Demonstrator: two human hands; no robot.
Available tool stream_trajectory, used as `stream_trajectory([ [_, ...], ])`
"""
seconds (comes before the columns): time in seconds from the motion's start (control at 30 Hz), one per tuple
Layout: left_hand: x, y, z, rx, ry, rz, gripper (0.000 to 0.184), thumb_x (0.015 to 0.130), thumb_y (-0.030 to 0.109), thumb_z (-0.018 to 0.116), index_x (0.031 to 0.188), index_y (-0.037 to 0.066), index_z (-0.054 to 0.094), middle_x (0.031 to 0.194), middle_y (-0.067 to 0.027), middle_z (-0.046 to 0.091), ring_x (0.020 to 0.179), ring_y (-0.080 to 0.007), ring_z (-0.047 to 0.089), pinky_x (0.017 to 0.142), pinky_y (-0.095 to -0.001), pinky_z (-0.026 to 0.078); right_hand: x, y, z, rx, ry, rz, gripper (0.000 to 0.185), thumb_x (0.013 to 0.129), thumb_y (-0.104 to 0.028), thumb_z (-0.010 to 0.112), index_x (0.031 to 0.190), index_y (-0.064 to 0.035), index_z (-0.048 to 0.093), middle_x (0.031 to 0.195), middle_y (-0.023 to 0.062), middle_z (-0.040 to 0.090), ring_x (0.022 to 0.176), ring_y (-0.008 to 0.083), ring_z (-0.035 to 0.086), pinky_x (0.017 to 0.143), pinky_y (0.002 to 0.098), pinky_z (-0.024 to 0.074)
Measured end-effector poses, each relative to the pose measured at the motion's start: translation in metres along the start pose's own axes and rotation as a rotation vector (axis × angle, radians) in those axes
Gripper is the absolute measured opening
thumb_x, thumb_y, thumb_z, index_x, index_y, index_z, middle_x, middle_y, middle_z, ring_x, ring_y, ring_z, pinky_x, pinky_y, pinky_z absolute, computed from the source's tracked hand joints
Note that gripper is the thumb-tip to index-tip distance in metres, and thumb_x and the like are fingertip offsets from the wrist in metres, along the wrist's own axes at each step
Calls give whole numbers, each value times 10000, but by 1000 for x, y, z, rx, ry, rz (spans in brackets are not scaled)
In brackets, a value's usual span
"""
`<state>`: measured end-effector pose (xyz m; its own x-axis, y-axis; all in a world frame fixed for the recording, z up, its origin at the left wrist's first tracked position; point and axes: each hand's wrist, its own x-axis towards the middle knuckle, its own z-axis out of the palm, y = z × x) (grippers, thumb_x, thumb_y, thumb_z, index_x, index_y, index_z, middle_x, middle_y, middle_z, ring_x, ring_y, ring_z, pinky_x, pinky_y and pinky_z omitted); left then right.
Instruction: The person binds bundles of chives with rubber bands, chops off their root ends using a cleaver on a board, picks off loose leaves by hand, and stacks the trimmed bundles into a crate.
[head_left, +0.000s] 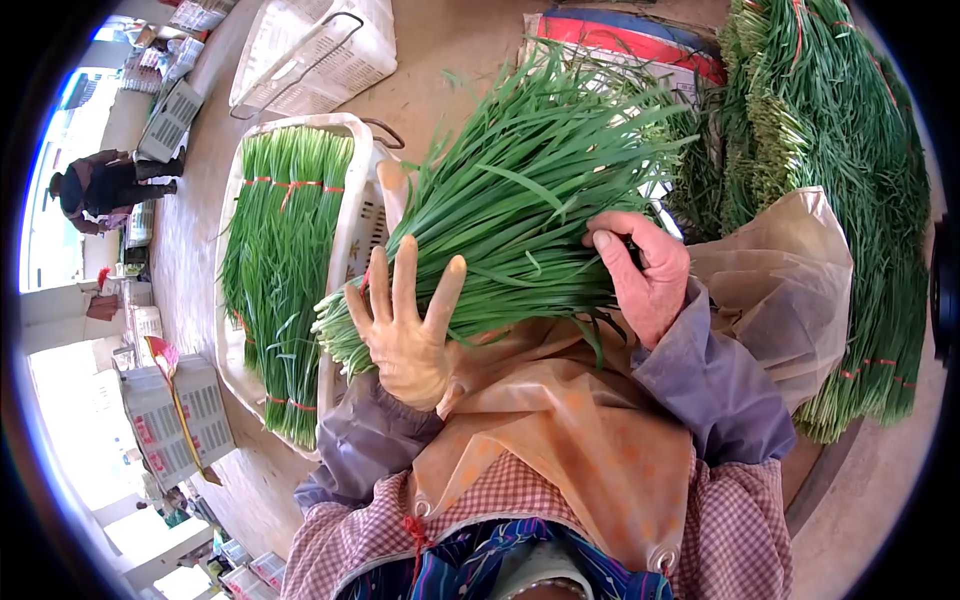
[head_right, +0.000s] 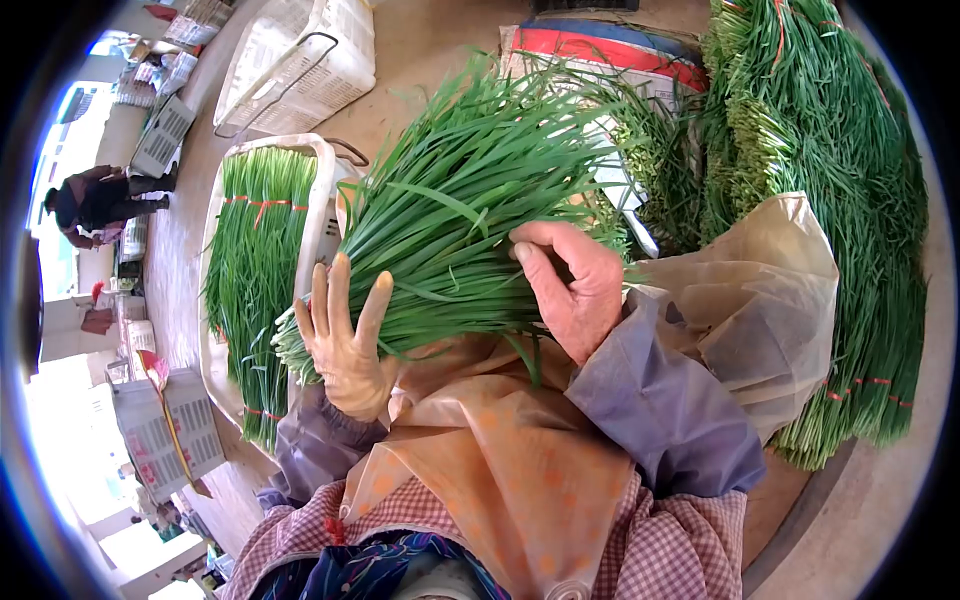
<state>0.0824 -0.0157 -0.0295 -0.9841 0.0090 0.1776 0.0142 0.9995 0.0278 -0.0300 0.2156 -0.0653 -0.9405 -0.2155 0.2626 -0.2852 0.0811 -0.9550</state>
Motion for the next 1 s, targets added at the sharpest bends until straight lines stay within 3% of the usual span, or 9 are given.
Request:
stream_trajectory([
  [0.07,-2,-3,3,71,-12,41,917,611,113,751,1461,313,472,1576,-169,319,1444,-453,272,1116,-673,187,2,-2,0,-64,10,-73,100,897,-1,654,994,15,671,843,136,668,726,236,641,699,311,511],
  [0.2,2,0,0,38,-13,43,884,582,31,681,1407,313,535,1568,-157,337,1438,-457,282,1116,-678,193,8,-7,1,-194,27,-368,138,834,36,674,963,-14,671,896,112,664,796,302,629,718,359,507],
  [0.4,4,1,3,21,11,84,842,576,15,652,1359,315,575,1562,-149,350,1436,-462,282,1108,-692,201,9,-9,2,-450,19,-608,259,710,9,736,952,-65,686,950,79,657,824,277,610,749,388,477],
  [0.5,6,4,4,18,71,78,619,718,68,676,1260,360,618,1510,-84,438,1389,-400,383,1079,-704,241,14,-20,-1,-464,59,-717,258,703,-2,745,947,-64,688,960,79,658,826,287,605,749,399,478],
  [0.57,7,3,6,36,81,93,591,729,74,669,1245,357,621,1498,-82,452,1373,-396,401,1077,-701,241,17,-30,-4,-420,83,-779,262,696,-8,754,945,-63,690,969,81,658,832,290,603,750,407,479],
  [0.67,7,4,5,40,83,99,569,742,86,664,1240,357,619,1484,-80,470,1357,-393,421,1078,-694,244,23,-35,-6,-499,-58,-662,247,709,-20,760,942,-61,687,958,71,653,845,283,603,774,412,474],
  [0.8,6,3,9,50,116,124,541,760,113,657,1241,356,612,1462,-77,495,1331,-390,449,1081,-683,250,22,11,10,-489,-140,-436,187,749,-59,761,910,-96,673,918,44,628,882,283,585,804,414,453],
  [0.9,5,0,7,25,55,153,748,596,31,627,1286,318,620,1520,-136,426,1391,-453,361,1084,-699,229,26,19,15,-475,-183,-416,218,742,-69,764,933,-130,679,939,38,612,914,288,570,799,413,448],
  [1.0,4,-2,10,41,62,165,745,598,46,636,1291,318,620,1524,-132,423,1396,-444,357,1091,-694,221,31,26,17,-488,-242,-410,245,734,-75,767,952,-143,679,945,37,598,928,293,559,795,416,446],
])
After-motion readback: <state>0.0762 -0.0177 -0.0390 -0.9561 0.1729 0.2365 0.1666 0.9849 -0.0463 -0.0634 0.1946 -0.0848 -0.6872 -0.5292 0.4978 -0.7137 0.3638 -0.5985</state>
